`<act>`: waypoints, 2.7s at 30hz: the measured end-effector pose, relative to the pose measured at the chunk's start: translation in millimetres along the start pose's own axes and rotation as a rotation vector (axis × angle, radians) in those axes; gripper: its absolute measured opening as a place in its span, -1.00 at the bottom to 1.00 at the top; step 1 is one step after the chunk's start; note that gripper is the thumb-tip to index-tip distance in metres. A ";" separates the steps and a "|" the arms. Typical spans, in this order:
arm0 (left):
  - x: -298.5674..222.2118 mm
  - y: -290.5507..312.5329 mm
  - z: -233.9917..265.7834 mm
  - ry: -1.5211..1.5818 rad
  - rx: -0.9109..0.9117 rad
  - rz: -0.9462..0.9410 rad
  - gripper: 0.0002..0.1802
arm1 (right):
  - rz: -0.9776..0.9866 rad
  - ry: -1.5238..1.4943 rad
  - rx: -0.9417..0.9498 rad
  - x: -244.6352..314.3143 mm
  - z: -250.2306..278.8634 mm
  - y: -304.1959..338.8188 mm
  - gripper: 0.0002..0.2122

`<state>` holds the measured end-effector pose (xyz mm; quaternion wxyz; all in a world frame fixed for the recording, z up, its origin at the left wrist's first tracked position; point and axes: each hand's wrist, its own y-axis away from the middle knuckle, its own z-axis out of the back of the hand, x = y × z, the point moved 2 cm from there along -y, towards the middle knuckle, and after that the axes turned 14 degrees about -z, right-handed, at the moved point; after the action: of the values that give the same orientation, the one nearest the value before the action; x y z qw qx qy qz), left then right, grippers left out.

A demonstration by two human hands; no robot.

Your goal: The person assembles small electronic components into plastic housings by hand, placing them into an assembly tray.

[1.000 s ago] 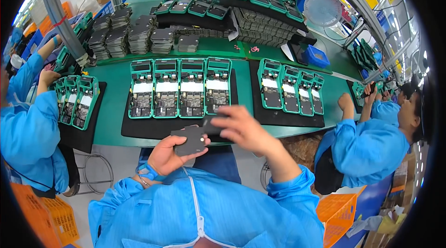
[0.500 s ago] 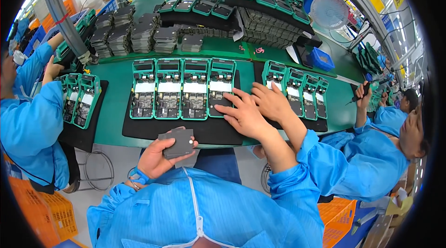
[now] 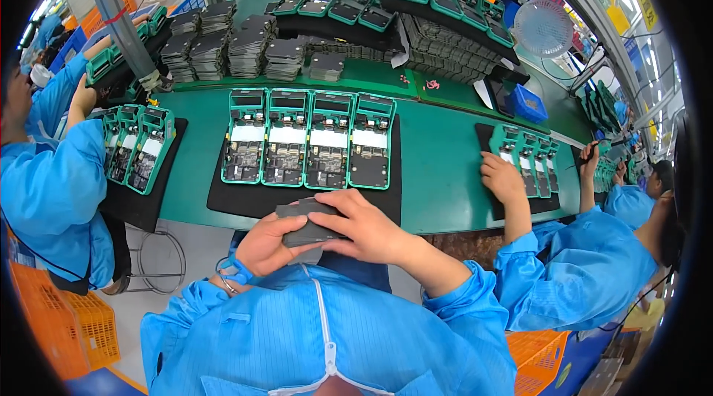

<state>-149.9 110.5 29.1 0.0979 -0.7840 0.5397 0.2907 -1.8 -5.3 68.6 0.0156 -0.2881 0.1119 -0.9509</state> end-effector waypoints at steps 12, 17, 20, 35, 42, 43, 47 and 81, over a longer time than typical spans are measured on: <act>-29.9 19.9 9.3 0.138 0.034 -0.126 -0.44 | -0.076 0.283 -0.123 -47.8 17.2 -41.8 -0.66; -34.1 32.1 15.5 0.118 -0.009 -0.159 -0.45 | -0.113 0.244 -0.012 -43.5 16.8 -41.0 -0.67; -37.1 35.1 18.2 0.112 -0.021 -0.164 -0.45 | -0.045 0.332 -0.032 -39.8 19.6 -39.6 -0.67; -39.9 37.6 18.2 0.068 -0.058 -0.178 -0.51 | -0.478 0.406 0.050 -41.0 7.4 -98.0 -0.76; -48.6 45.2 24.0 0.072 -0.082 -0.178 -0.53 | -0.635 0.232 0.247 -48.8 16.6 -111.3 -0.69; -48.7 45.8 25.1 0.074 -0.084 -0.178 -0.53 | -0.662 0.149 0.169 -45.4 19.7 -111.3 -0.73; -49.1 48.3 30.3 0.127 -0.087 -0.180 -0.52 | -0.485 0.148 -0.112 -46.7 18.8 -104.6 -0.86; -47.1 42.2 20.4 0.158 -0.094 -0.208 -0.58 | 0.030 0.051 0.128 11.3 1.1 -84.6 -0.63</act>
<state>-206.8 140.3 45.7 0.0481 -0.8599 0.4473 0.2412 -7.6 75.9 94.5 0.0454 -0.2605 0.0555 -0.9628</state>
